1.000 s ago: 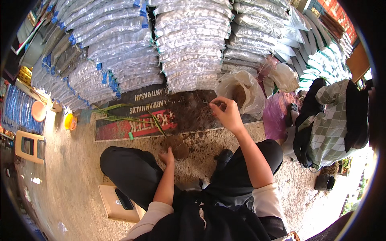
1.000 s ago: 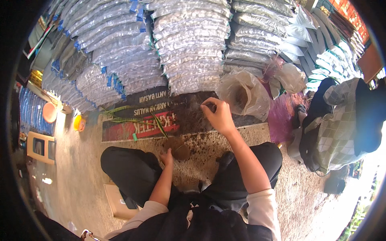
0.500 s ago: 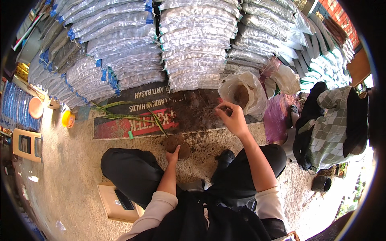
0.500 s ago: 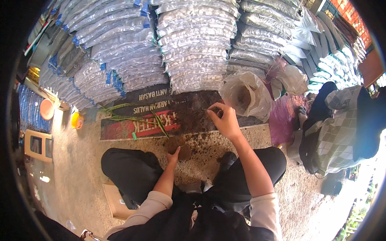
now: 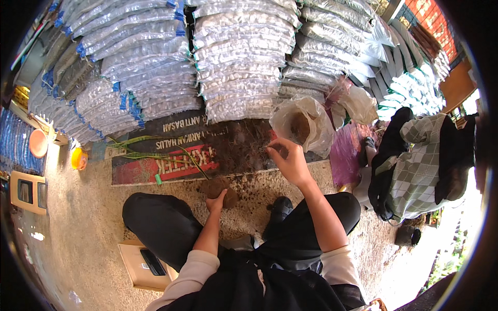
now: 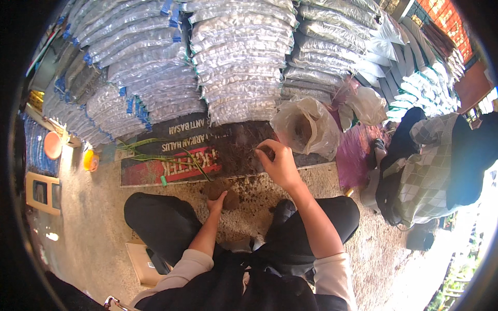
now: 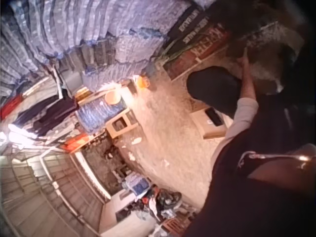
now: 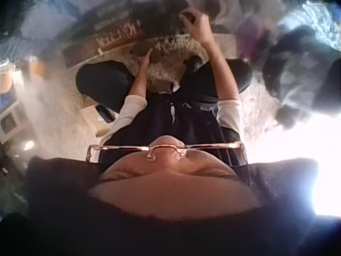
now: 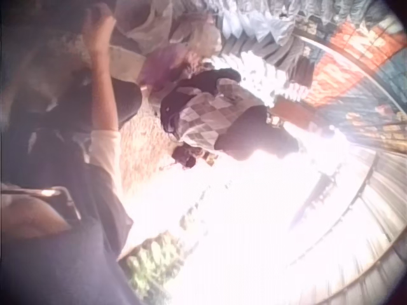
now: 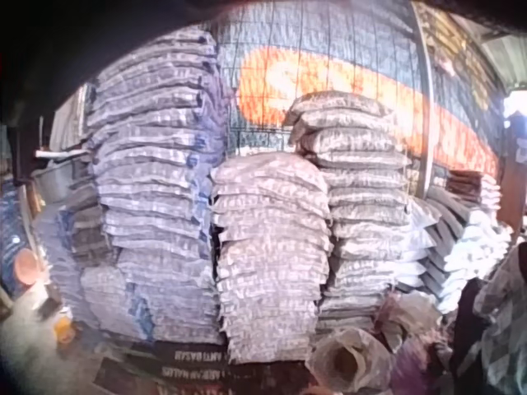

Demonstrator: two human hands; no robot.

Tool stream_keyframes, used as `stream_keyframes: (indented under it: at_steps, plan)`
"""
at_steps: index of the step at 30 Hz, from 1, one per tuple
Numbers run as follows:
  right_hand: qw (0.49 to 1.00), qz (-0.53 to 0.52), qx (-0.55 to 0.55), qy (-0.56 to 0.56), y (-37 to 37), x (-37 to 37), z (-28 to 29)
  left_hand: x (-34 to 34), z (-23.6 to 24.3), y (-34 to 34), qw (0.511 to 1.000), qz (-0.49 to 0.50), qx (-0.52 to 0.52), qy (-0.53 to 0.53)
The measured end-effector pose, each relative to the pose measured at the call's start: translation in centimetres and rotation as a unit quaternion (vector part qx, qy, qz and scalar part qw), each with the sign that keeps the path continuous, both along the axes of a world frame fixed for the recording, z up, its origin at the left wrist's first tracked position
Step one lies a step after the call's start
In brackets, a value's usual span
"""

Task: The person sits on the floor and ties the root ball of a small potted plant with green string. They wrap the string around the roots multiple times, adjust the tension, and secure the bundle before placing it aside.

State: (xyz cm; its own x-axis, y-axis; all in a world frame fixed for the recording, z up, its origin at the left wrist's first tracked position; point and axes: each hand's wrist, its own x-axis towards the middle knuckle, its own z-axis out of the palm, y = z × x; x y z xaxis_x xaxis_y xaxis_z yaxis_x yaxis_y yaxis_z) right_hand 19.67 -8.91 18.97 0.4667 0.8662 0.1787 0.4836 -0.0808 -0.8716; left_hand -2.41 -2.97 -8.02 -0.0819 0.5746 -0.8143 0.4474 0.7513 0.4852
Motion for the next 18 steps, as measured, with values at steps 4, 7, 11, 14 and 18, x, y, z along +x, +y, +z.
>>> stream_keyframes:
  at_steps: [4,7,11,14,18]
  plan:
    - [0.994,0.013,0.033,0.103,1.0,0.4,-1.5,0.6,4.3,-1.1,0.991,0.008,0.1,-0.089]
    - [0.987,0.053,0.085,0.129,2.1,-0.1,-1.4,1.7,10.5,-1.1,0.973,0.006,0.141,-0.18]
    - [0.924,0.068,0.074,0.368,2.6,-0.8,0.1,2.0,16.2,0.0,0.907,-0.02,0.145,-0.396]
    - [0.842,0.08,0.121,0.519,3.2,-1.4,1.6,2.1,20.6,2.3,0.883,-0.053,0.211,-0.417]
    - [0.794,0.143,0.154,0.571,3.1,-2.4,3.0,1.8,24.8,4.9,0.858,-0.119,0.247,-0.435]
